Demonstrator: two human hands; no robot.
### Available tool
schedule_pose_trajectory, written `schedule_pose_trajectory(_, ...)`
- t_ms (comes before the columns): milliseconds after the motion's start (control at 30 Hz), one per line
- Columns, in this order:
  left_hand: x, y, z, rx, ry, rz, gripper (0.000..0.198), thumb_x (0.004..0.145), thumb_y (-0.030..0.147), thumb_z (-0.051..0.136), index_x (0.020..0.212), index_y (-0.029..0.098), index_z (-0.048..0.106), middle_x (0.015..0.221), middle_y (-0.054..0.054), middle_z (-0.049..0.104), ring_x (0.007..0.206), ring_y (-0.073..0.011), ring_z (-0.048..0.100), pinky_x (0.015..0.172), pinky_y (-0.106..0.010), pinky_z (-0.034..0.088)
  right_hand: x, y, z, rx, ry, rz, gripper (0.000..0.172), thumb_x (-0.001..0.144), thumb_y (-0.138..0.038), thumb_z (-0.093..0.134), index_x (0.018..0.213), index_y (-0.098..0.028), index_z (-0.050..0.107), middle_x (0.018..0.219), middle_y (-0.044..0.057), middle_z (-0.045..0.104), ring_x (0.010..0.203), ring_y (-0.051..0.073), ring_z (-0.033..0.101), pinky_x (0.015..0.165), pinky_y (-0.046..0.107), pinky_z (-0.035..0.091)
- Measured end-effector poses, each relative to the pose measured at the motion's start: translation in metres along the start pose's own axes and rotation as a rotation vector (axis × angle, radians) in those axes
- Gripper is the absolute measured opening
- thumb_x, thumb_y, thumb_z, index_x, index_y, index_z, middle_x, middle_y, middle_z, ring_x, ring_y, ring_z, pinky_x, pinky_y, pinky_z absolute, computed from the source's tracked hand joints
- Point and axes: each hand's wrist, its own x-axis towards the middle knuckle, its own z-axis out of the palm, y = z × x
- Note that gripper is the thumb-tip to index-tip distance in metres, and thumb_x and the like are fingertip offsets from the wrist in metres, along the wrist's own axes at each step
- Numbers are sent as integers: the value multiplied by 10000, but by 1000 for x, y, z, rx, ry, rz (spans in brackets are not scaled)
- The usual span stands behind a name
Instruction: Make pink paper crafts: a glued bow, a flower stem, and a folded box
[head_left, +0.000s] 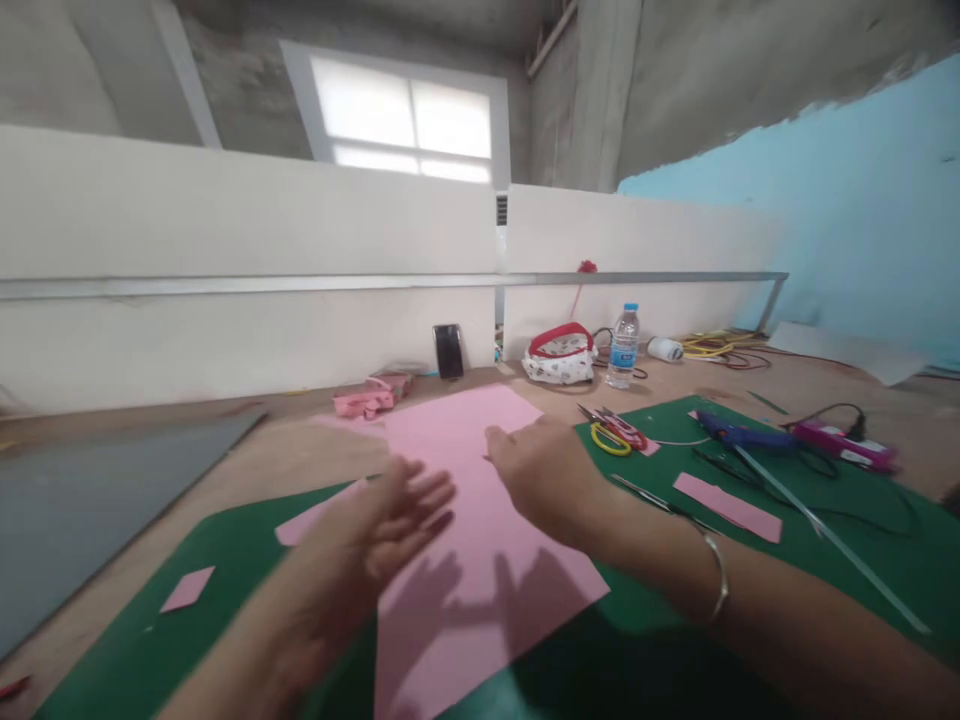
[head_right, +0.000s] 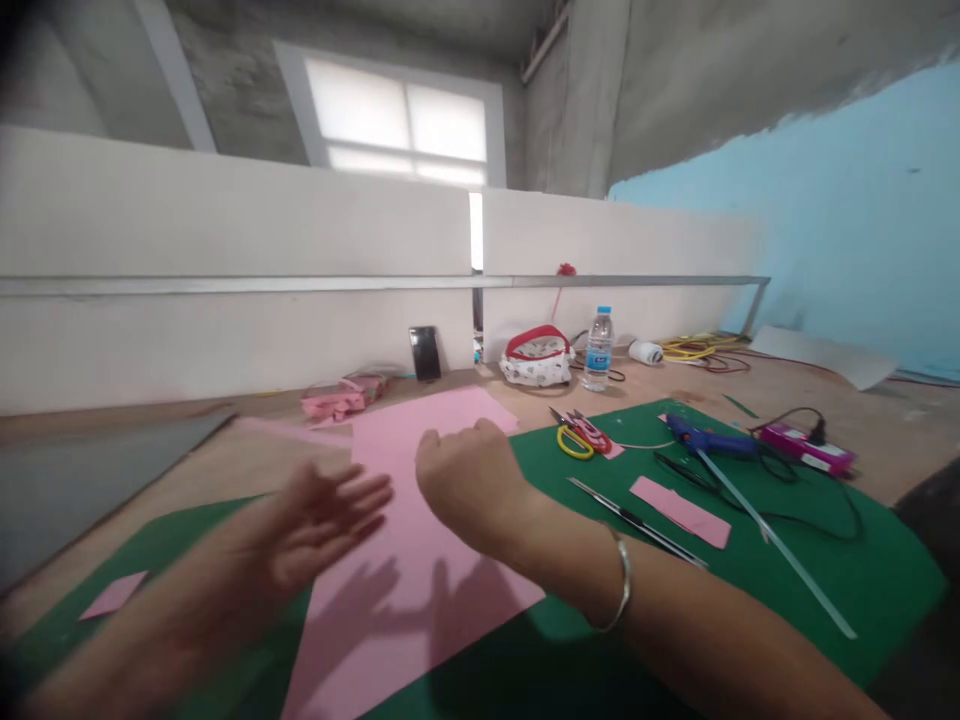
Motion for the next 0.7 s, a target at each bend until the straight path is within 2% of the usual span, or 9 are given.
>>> schedule_pose_trajectory(33,4,-6,6,-32,-60,7,487,794,450,631,1141,114,569,1204,-179,634,1077,-286,618,961,-421,489,5,-8,8,21,3,-35,197,857,-49,433,849,-99,623,675,106,647,609,213,578,594,337,329)
schedule_pose_trajectory(133,20,-24,7,-15,-59,62,410,727,385,719,1019,105,652,1126,-155,672,1086,-260,601,992,-359,447,6,-24,29,84,15,-99,227,865,-100,490,1057,-56,602,774,120,677,683,223,602,627,340,358)
schedule_pose_trajectory(233,32,-32,-4,-5,-23,104,412,713,412,726,1018,138,681,1214,-119,634,1192,-252,512,1047,-357,366,0,-23,39,324,-24,-34,453,806,-337,648,1179,-99,550,881,89,685,753,211,604,641,308,386)
schedule_pose_trajectory(300,32,-33,-8,-11,-40,112,396,706,421,730,1002,160,699,1239,-98,623,1205,-249,494,1048,-357,350,0,-19,40,736,-145,130,438,741,-411,690,1075,-142,599,868,47,679,725,171,578,608,263,376)
schedule_pose_trajectory(367,28,-33,-7,-27,-75,106,372,698,435,732,943,156,723,1189,-104,650,1153,-253,530,1009,-355,383,1,-17,41,1116,-292,298,217,749,-344,657,834,-146,632,734,14,660,633,126,532,561,230,346)
schedule_pose_trajectory(400,26,-33,-6,-36,-89,102,353,693,435,734,894,145,735,1158,-110,663,1118,-255,551,980,-349,405,3,-17,42,1219,-349,347,157,764,-296,618,721,-145,612,649,3,639,582,109,507,544,223,337)
schedule_pose_trajectory(467,24,-32,-5,-53,-94,96,305,693,406,738,806,122,742,1113,-116,676,1051,-241,578,924,-318,436,4,-19,45,1317,-432,382,177,770,-226,547,612,-150,572,504,-20,584,485,86,460,523,216,338)
schedule_pose_trajectory(533,25,-28,-8,-81,-59,100,242,739,351,707,789,116,739,1075,-103,683,995,-200,591,874,-273,452,3,-20,46,1373,-496,381,160,764,-204,512,643,-146,600,445,-35,559,429,76,445,518,214,351)
schedule_pose_trajectory(700,33,4,-32,-209,130,185,190,884,238,546,864,124,696,969,-59,674,878,-106,608,738,-192,475,-1,-15,42,1505,-637,353,184,773,-269,528,714,-128,632,434,-26,568,416,80,477,512,218,360)
